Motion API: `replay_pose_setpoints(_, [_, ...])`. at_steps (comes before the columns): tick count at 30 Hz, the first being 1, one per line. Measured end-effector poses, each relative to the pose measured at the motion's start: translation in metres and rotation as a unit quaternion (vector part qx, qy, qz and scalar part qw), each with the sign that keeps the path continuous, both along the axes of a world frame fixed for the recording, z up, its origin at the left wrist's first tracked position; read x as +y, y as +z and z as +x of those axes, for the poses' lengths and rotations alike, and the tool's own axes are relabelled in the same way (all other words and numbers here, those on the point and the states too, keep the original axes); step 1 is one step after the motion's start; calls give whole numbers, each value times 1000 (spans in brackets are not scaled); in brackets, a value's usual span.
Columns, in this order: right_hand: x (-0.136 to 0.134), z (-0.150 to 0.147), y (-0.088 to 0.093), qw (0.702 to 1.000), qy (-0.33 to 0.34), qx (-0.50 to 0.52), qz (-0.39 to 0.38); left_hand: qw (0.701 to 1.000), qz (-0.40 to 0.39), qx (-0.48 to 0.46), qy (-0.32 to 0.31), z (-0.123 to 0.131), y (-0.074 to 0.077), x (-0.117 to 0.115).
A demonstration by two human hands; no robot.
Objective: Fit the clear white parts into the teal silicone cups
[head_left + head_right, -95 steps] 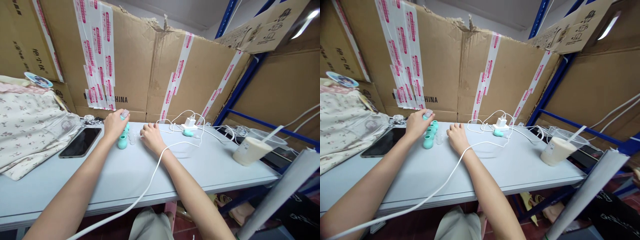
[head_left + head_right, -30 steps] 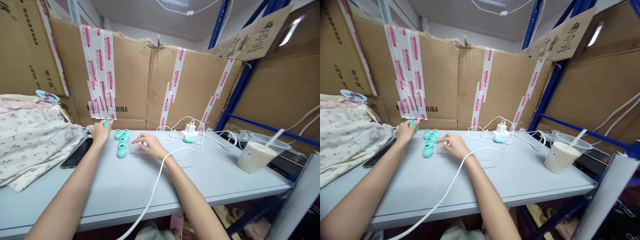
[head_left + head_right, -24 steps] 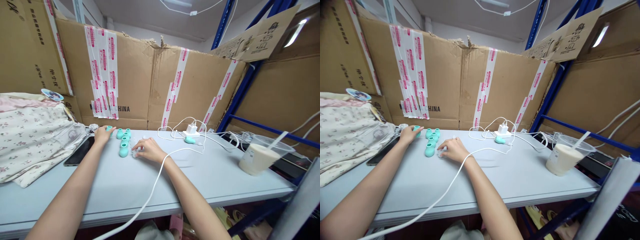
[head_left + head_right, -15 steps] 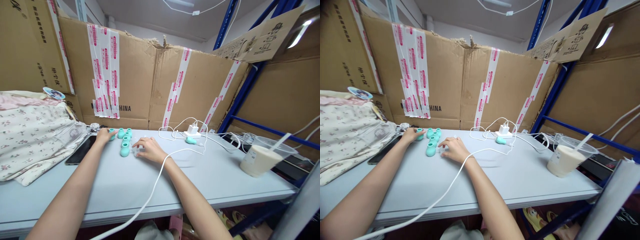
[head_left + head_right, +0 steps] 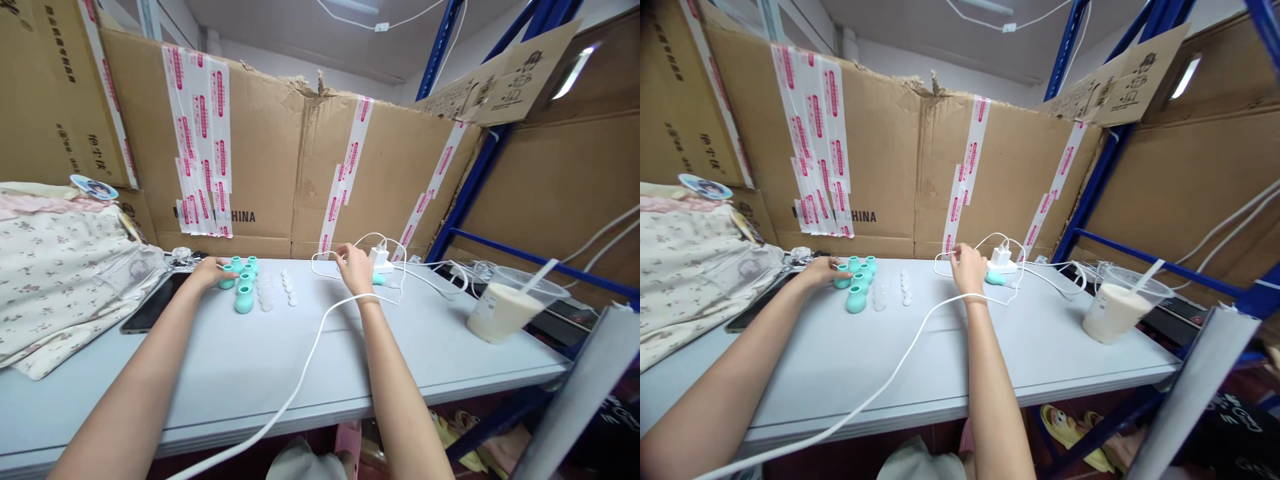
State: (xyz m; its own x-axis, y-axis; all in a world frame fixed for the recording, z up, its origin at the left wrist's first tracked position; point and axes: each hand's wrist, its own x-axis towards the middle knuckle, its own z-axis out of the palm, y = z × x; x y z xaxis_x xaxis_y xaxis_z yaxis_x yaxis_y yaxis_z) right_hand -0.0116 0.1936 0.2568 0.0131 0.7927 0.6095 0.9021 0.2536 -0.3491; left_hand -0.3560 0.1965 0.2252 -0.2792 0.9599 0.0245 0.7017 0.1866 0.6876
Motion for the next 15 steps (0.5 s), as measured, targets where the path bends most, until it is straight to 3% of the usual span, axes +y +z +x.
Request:
replay_pose_setpoints(3, [1,19,-4,990,-141,-20,-22,1000,8,-2,-15,1,-4,3])
replay_pose_setpoints(6, [2,32,-11,972,-225,-36,-51,1000,5,-15,-20,-2,-7,5])
replay_pose_setpoints(10, [9,48,-27,955,-270,-47,-112,999,-4,-26,-26,-3,-8,4])
replay_pose_setpoints(15, [20,64,-51,944,-270,-74,-173,999,5,-52,-13,0,-3,-1])
